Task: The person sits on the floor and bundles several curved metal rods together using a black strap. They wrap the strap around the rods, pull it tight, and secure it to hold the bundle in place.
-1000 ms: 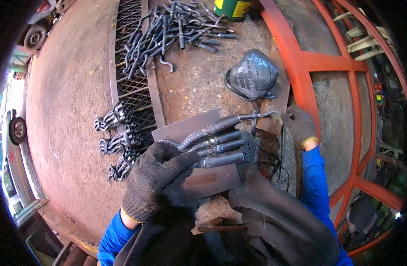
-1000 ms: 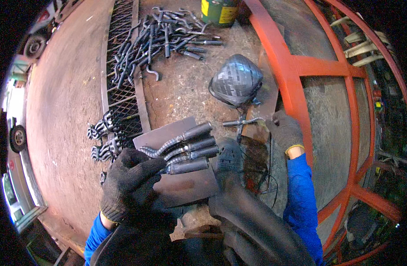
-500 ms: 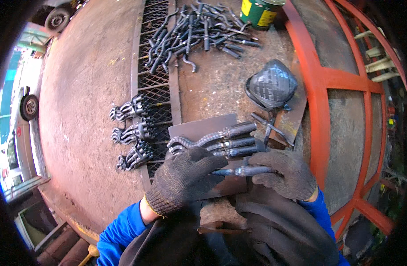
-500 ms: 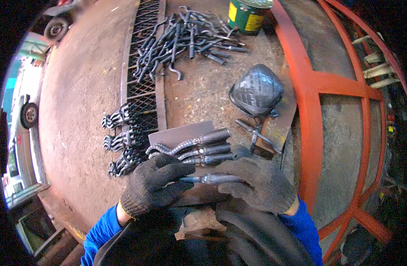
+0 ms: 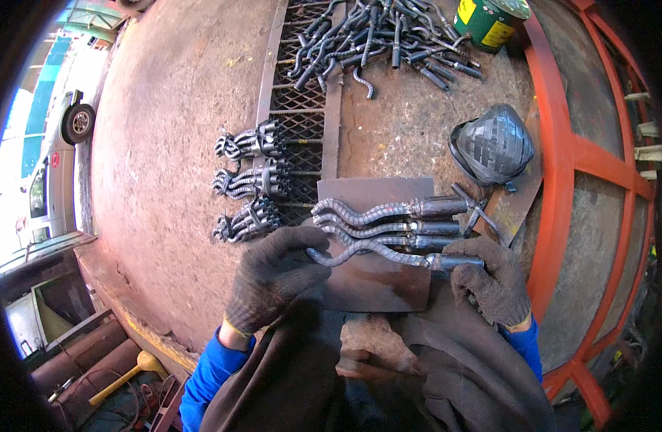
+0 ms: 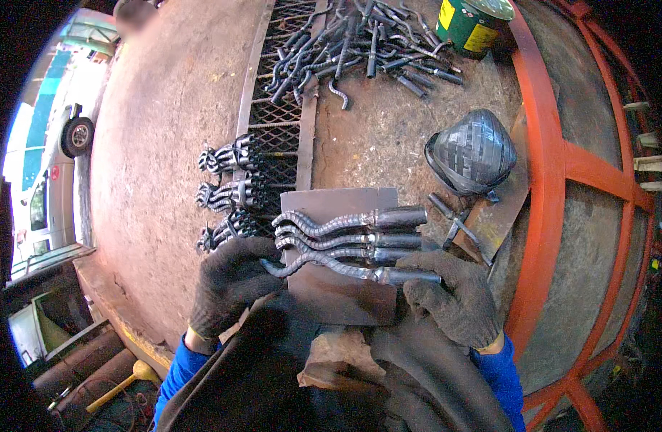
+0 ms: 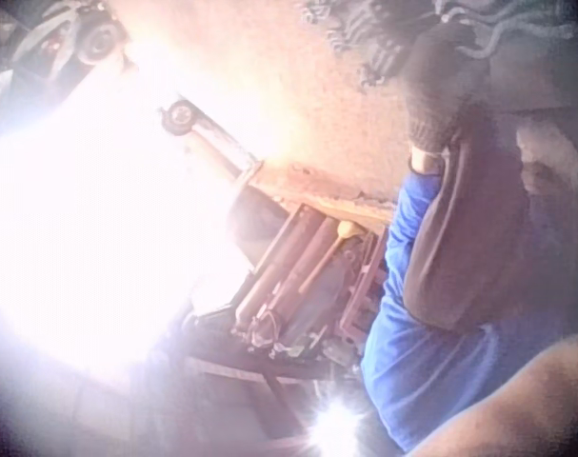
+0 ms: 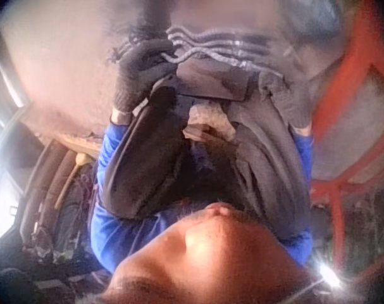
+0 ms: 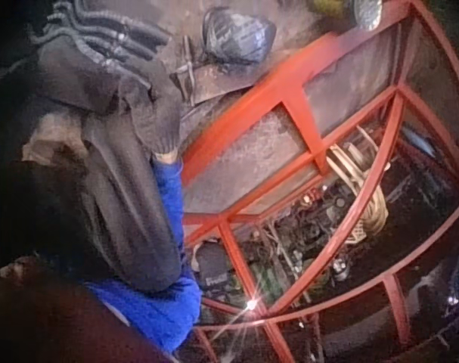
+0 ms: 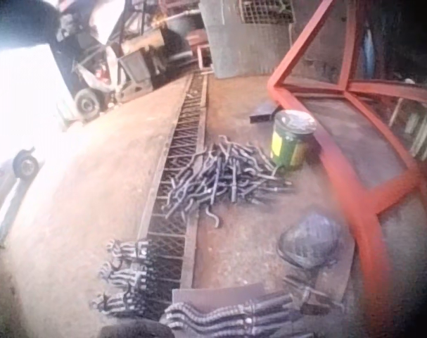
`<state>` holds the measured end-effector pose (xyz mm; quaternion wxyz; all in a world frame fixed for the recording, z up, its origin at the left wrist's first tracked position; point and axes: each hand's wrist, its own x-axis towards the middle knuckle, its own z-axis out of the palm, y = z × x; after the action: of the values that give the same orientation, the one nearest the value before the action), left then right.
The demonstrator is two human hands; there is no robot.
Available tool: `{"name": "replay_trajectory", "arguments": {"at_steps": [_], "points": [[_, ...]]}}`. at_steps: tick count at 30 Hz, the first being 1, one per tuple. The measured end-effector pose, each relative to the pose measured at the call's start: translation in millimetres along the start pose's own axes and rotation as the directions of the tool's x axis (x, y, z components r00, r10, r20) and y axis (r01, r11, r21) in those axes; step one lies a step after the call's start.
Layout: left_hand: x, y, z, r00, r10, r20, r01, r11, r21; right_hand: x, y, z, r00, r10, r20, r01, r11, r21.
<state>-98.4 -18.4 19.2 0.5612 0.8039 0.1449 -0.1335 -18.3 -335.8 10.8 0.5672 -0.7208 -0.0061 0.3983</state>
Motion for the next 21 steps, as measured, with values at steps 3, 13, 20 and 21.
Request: {"name": "replay_trajectory", "arguments": {"at_steps": [3,13,20,21], "points": [[4.1,-16.2,-5.4,0.969,0.239,0.054,-0.245,0.944,0.22,1.6,8.3,3.0,0.991,-0.122,-0.059,0.12,0.992,-0.041],[11.7,-13.3,8.1,0.98,-0.198,-0.028,0.186,0.953,-0.238,9.4,14.2,10.0,0.898,-0.383,-0.215,0.213,0.807,-0.55],[20.7,-17.9,9.9,0.937,0.31,-0.164,-0.225,0.89,0.397,8.3,4.2,22.7,0.837,-0.341,-0.428,0.108,0.87,-0.481],[21.3,-19.0,8.8,0.934,0.324,-0.151,-0.232,0.871,0.432,9.4,7.1,23.0,0.818,-0.383,-0.429,0.136,0.854,-0.503]]}}
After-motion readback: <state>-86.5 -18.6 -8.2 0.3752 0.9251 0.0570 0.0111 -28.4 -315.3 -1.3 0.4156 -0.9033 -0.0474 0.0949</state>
